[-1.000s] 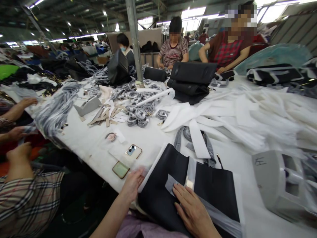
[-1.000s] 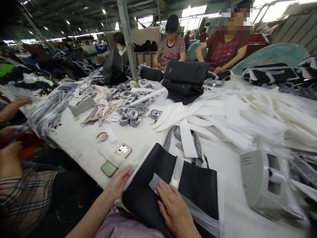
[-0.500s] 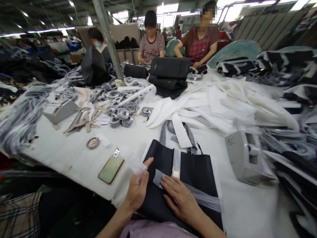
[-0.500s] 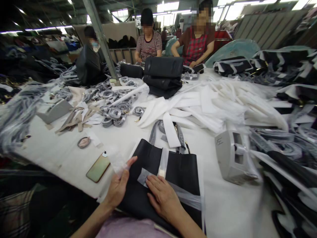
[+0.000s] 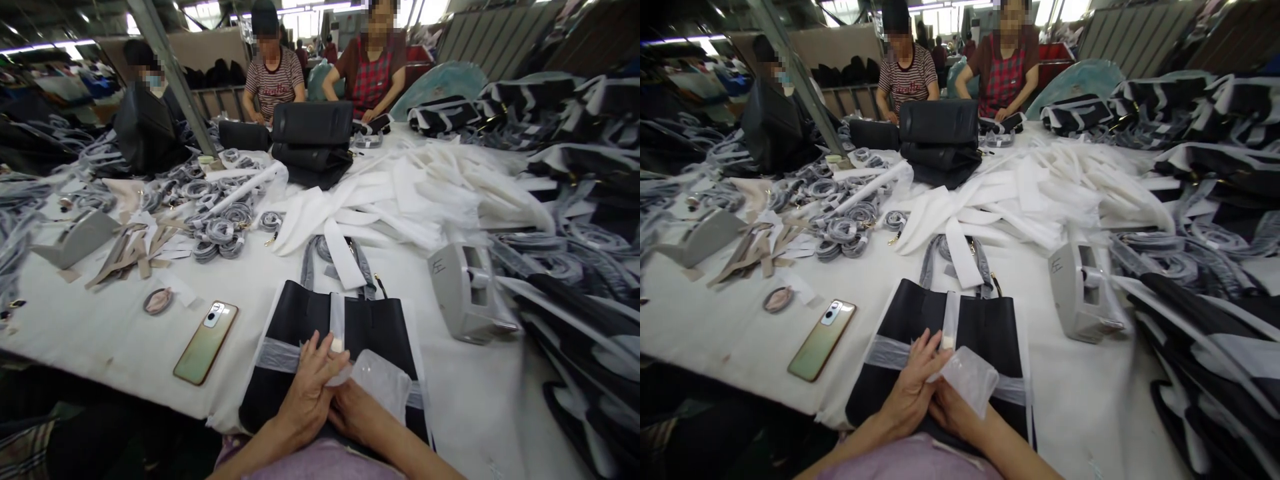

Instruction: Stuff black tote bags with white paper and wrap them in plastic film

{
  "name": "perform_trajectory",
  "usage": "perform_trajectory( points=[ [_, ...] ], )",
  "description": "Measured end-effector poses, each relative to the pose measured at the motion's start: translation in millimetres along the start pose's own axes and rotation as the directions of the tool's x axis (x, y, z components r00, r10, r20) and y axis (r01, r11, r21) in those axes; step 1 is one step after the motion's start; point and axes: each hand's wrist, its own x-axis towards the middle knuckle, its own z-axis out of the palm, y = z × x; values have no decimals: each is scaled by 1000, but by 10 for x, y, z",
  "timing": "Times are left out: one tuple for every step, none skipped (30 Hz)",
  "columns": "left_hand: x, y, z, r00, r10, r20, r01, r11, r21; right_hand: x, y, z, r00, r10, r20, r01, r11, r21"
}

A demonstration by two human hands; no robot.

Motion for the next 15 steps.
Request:
perform_trajectory(
  points=[
    [-8, -12, 32, 1000, -7, 8, 7, 999, 49, 18, -18, -38, 1000, -13, 13, 13, 1000, 17],
    [-17, -27, 65, 1000, -15, 14, 14, 995, 100, 37, -35, -73, 999, -30, 24, 29, 999, 35],
    [-25, -44, 98, 1000, -19, 19, 16, 989, 148, 53, -49, -99, 999, -45, 27, 44, 998, 44],
    [-33, -62, 128, 1000, -18, 22, 13, 982, 189, 64, -58, -109, 998, -52, 18, 51, 998, 43],
    [-40, -79, 154, 1000, -14, 25, 8, 975, 221, 68, -61, -104, 998, -57, 5, 57, 998, 37],
    [-47, -94, 174, 1000, -10, 27, 3, 970, 244, 67, -59, -86, 998, -66, -6, 66, 997, 31],
    [-52, -107, 191, 1000, -8, 30, 0, 965, 262, 61, -54, -59, 997, -80, -21, 80, 996, 26],
    [-57, -118, 203, 999, -7, 31, -2, 960, 278, 54, -47, -31, 994, -97, -46, 98, 995, 23],
    [-60, -125, 212, 999, -5, 32, -4, 956, 294, 46, -41, -9, 990, -114, -79, 116, 993, 22],
    [-63, -131, 220, 1000, -1, 30, -8, 951, 309, 39, -38, 2, 985, -132, -115, 135, 991, 23],
    [-65, -133, 227, 1000, 6, 26, -14, 945, 326, 31, -40, -3, 977, -151, -147, 157, 987, 25],
    [-67, -133, 234, 1000, 15, 22, -22, 938, 346, 18, -48, -26, 970, -165, -178, 173, 984, 29],
    [-68, -130, 241, 1000, 24, 20, -30, 930, 367, -1, -61, -67, 966, -168, -198, 178, 983, 33],
    [-69, -125, 249, 999, 30, 20, -36, 920, 391, -33, -80, -123, 966, -157, -207, 168, 985, 37],
    [-69, -117, 257, 999, 33, 19, -38, 908, 416, -81, -103, -192, 969, -133, -209, 145, 989, 39]
  ],
)
